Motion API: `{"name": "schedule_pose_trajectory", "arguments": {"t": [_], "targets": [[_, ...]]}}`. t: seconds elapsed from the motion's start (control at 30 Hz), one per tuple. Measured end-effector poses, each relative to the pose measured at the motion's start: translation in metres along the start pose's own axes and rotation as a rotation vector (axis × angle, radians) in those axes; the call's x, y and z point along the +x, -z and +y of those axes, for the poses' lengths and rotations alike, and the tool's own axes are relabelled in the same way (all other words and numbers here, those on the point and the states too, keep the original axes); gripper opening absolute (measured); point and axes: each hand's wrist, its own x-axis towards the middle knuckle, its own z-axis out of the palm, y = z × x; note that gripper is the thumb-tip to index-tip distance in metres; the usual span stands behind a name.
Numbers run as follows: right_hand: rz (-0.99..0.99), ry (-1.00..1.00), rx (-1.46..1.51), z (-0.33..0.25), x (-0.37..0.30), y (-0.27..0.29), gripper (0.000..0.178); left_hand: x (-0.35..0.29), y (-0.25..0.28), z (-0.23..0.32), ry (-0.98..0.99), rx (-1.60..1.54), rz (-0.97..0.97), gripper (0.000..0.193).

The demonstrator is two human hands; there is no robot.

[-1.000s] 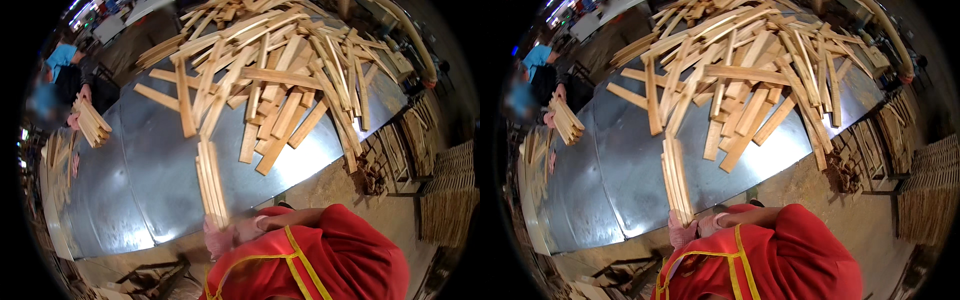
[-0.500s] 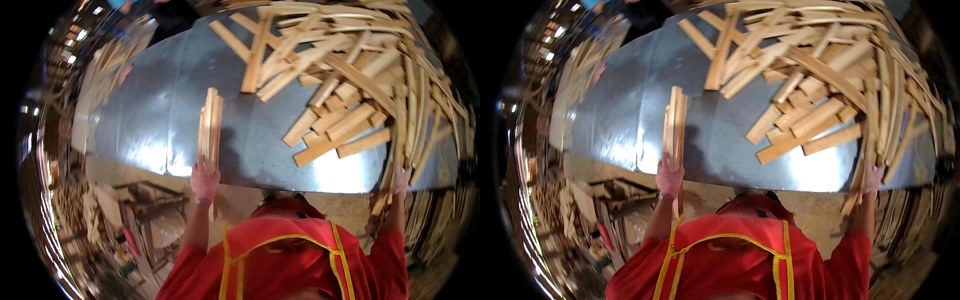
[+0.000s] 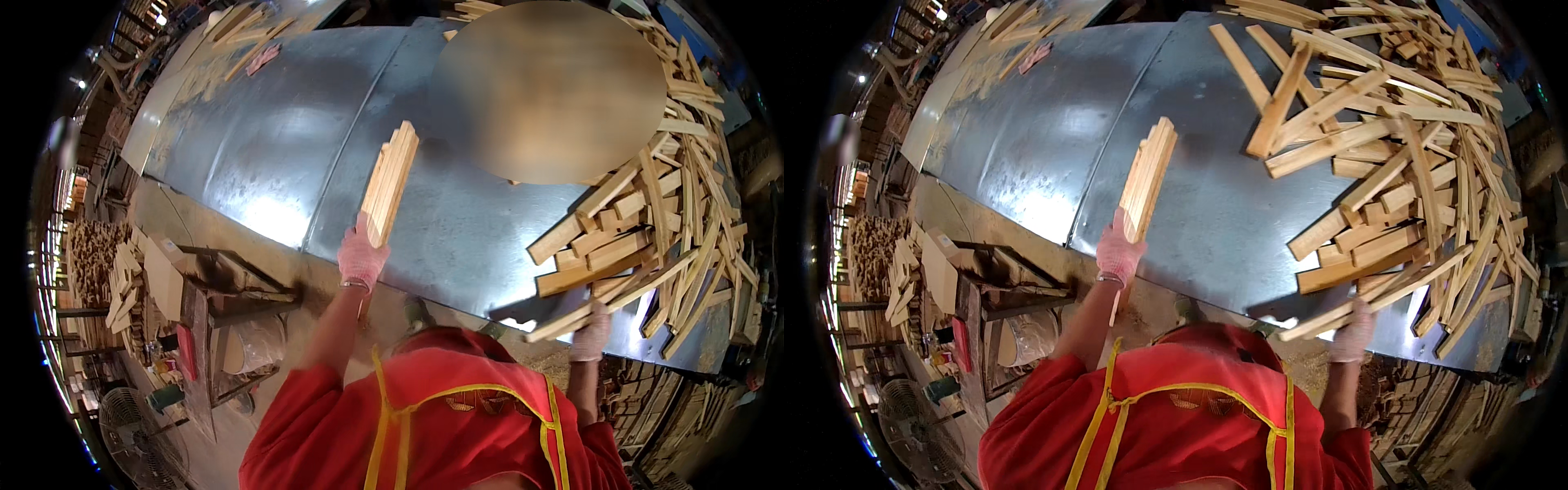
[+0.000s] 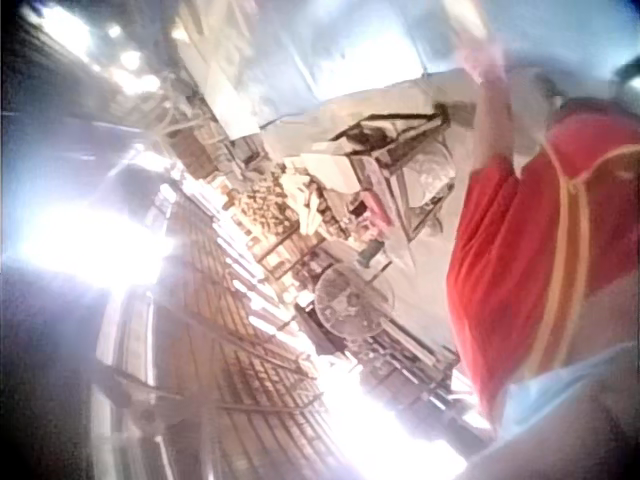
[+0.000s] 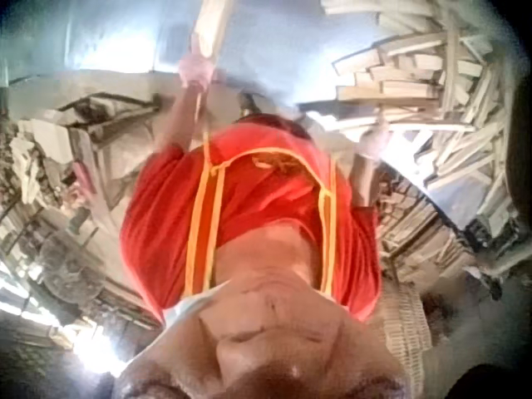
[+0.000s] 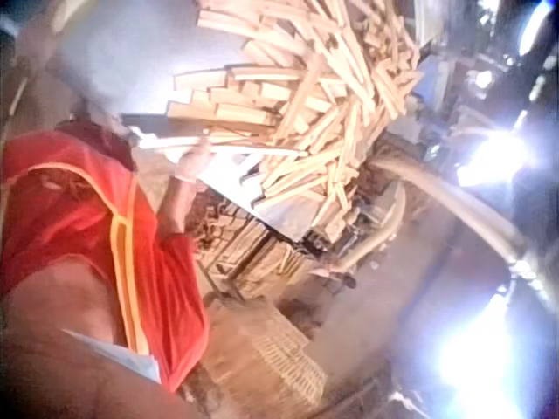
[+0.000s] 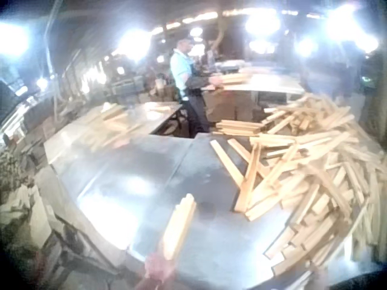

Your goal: The person sorts wooden planks on a metal table, picking them up from a disorganized pile and arranging them into neat stacks. The person handles the wood by hand, repeatedly moving pieces from the main pile to a growing stack on the left side of the table.

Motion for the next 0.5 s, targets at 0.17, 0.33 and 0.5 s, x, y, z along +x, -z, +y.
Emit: {"name": "schedule_pose_trajectory", "arguments": {"t": [0.17, 0.33, 0.5], "targets": [[-0.31, -0.167, 0.054, 0.069, -0.111, -0.131, 0.034, 0.061, 0.056, -0.058, 0.022, 0.04, 0.032, 0.095], [-0.571, -0.373, -0.079, 0.112, -0.158, -0.257, 0.067, 0.093, 0.067, -0.086, -0.029, -0.023, -0.115, 0.095], [-0.891, -0.387, -0.587, 0.162, -0.181, -0.355, 0.094, 0.108, 0.032, -0.153, -0.206, -0.332, -0.044, 0.095]]}}
